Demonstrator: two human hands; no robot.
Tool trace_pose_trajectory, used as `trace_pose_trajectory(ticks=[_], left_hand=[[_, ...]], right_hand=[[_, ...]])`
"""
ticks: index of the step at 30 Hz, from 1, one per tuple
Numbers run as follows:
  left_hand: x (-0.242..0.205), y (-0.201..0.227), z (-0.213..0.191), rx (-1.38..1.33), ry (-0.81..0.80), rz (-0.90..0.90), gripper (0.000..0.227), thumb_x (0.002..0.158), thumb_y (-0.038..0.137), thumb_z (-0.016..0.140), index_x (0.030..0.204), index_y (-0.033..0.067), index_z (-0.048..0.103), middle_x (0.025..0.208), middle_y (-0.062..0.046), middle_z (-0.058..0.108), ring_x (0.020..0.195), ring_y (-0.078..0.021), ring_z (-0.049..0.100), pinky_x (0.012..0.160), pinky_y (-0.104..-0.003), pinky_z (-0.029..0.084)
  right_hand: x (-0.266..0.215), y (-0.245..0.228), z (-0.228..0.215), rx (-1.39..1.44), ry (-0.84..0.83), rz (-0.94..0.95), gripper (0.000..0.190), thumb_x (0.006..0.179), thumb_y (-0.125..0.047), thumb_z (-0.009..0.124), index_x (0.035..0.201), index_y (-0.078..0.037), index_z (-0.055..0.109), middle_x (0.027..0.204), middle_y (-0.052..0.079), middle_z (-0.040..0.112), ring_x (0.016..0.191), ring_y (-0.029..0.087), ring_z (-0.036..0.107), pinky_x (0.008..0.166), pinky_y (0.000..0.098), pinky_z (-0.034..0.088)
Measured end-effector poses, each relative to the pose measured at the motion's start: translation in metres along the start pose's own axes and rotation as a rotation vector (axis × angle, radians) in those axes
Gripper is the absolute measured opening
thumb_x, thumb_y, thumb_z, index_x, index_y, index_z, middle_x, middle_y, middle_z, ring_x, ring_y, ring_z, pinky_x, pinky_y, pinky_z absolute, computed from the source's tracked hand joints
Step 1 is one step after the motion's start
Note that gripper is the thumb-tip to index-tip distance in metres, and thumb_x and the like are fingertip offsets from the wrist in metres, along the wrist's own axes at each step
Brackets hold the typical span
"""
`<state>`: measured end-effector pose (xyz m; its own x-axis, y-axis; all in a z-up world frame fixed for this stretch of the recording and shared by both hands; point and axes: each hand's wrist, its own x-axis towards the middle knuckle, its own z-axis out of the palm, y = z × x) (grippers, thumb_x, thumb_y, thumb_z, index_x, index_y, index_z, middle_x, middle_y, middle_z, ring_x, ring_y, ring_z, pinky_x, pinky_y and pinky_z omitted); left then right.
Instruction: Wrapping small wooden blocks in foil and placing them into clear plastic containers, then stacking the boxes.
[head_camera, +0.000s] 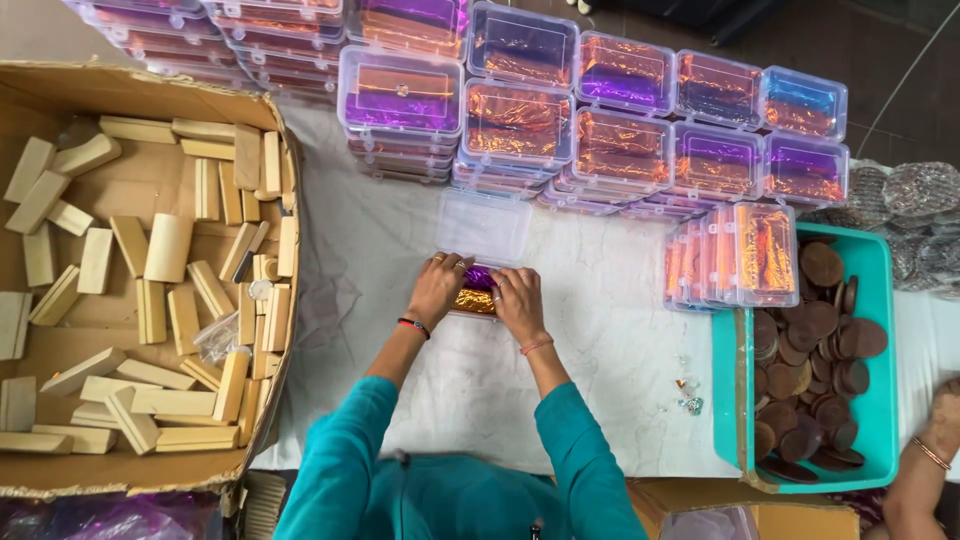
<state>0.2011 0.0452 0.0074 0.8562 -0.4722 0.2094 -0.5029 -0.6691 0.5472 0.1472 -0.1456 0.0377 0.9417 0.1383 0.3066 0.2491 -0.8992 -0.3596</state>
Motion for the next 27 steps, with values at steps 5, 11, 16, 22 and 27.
trace_pose_trajectory(ticks=[5,11,16,22,27], left_hand=[[0.002,0.007,-0.016,0.025,-0.032,-0.018,0.022,0.085,0.013,0.069,0.106,0.009,0.074,0.111,-0.008,0.067,0.108,-0.0286,0.062,0.095,-0.043,0.051],[-0.005,0.003,-0.003,0.096,0.001,-0.002,0.024,0.084,0.002,0.069,0.107,0.0068,0.074,0.116,-0.007,0.067,0.111,-0.0307,0.063,0.089,-0.042,0.056],[-0.003,0.005,-0.015,-0.024,0.009,-0.044,0.019,0.083,0.005,0.069,0.102,0.0064,0.075,0.118,-0.009,0.066,0.112,-0.0358,0.061,0.088,-0.043,0.056],[-0.008,-0.008,-0.014,-0.151,-0.014,-0.021,0.017,0.087,0.004,0.067,0.102,0.0038,0.075,0.113,-0.012,0.069,0.107,-0.0353,0.063,0.093,-0.043,0.054],[-0.008,-0.004,-0.017,-0.151,0.009,-0.031,0.023,0.086,-0.003,0.062,0.104,0.0031,0.075,0.11,-0.012,0.071,0.105,-0.0351,0.064,0.096,-0.043,0.054]], right_hand=[[-0.003,0.001,0.006,-0.05,0.01,-0.063,0.03,0.086,-0.007,0.076,0.115,-0.006,0.074,0.11,0.004,0.068,0.104,0.024,0.058,0.103,0.0445,0.043],[0.009,-0.006,-0.004,0.131,-0.083,0.205,0.023,0.078,-0.003,0.077,0.101,-0.01,0.077,0.105,0.002,0.071,0.101,0.024,0.06,0.101,0.0423,0.044],[0.0,0.012,-0.007,0.445,-0.194,0.27,0.023,0.086,-0.007,0.076,0.109,-0.012,0.077,0.11,0.001,0.07,0.097,0.02,0.064,0.093,0.0353,0.051],[0.003,0.004,-0.007,0.189,-0.08,0.176,0.02,0.08,-0.005,0.08,0.1,-0.01,0.078,0.103,0.003,0.071,0.098,0.025,0.063,0.094,0.0406,0.045],[-0.002,0.031,0.006,0.086,-0.163,0.239,0.022,0.077,-0.008,0.084,0.097,-0.013,0.076,0.099,0.002,0.07,0.098,0.026,0.063,0.097,0.0435,0.043]])
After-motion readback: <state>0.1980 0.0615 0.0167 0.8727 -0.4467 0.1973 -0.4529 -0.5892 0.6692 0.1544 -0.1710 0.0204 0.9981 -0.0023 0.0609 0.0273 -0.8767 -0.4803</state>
